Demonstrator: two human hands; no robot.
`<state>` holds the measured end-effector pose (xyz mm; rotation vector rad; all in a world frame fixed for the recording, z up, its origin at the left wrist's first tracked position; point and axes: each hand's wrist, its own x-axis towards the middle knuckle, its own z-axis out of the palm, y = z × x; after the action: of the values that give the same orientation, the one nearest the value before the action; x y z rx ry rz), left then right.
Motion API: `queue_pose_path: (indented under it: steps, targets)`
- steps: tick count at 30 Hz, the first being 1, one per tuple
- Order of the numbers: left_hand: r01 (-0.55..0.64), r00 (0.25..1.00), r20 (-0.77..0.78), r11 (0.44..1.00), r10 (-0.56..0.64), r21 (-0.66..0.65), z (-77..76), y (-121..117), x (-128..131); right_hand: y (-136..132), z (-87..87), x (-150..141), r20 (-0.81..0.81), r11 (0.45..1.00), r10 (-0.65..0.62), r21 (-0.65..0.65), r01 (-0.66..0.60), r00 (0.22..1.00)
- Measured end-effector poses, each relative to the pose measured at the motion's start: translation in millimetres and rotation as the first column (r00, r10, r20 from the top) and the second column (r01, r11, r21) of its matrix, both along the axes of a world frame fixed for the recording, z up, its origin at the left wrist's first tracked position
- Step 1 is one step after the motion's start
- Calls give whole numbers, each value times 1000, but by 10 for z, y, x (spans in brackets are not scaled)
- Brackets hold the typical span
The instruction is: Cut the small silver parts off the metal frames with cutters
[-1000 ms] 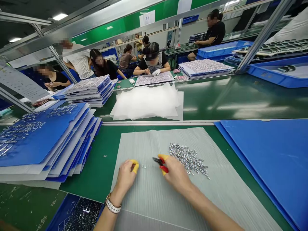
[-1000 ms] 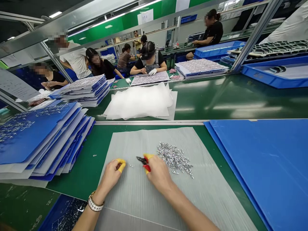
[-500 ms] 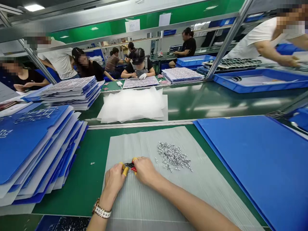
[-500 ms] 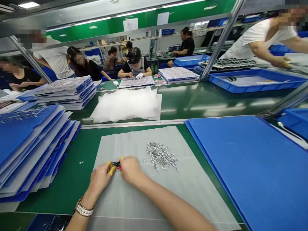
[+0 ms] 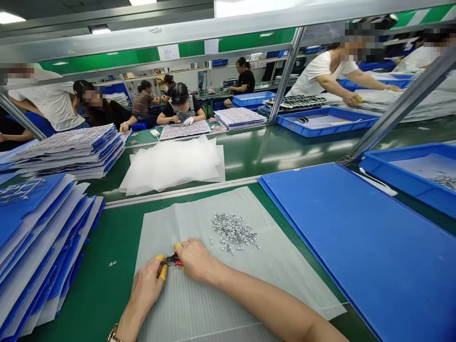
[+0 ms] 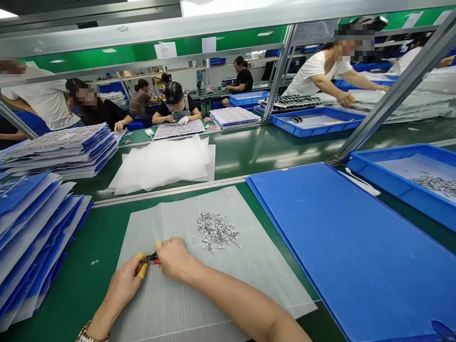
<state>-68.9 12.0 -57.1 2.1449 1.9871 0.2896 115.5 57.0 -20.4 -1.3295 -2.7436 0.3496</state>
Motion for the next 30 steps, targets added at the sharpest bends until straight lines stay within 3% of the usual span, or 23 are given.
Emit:
queue_pose_path:
  steps: [4, 8, 18, 20, 22, 24, 26, 30]
  targets:
    - [-4, 997, 80, 1000, 5, -12, 154, -20, 93, -6, 1, 1, -18, 999, 29, -16, -30, 999]
    - [-82, 989, 117, 995, 88, -51, 269, 24, 193, 51, -45, 17, -30, 997, 56, -44, -57, 998]
    - [-210, 917, 332, 975, 221, -69, 274, -93, -19, 130, -49, 27, -6, 996, 4, -86, -5, 1000]
    - [-276, 806, 513, 954, 295, -114, 268, -136, -60, 129, -51, 0, 2, 996, 7, -86, -7, 1000]
    - [-324, 629, 689, 927, 359, -188, 271, -173, -65, 127, -56, -26, 12, 996, 12, -86, -11, 1000]
    - [-341, 503, 771, 910, 389, -237, 291, -201, -29, 122, -62, -46, 17, 997, 19, -79, -18, 1000]
    - [-338, 428, 818, 908, 384, -249, 327, -219, 37, 118, -65, -51, 14, 997, 30, -68, -29, 999]
    - [-299, 193, 933, 924, 303, -238, 380, -231, 172, 129, -36, -7, -48, 996, 11, -82, -15, 999]
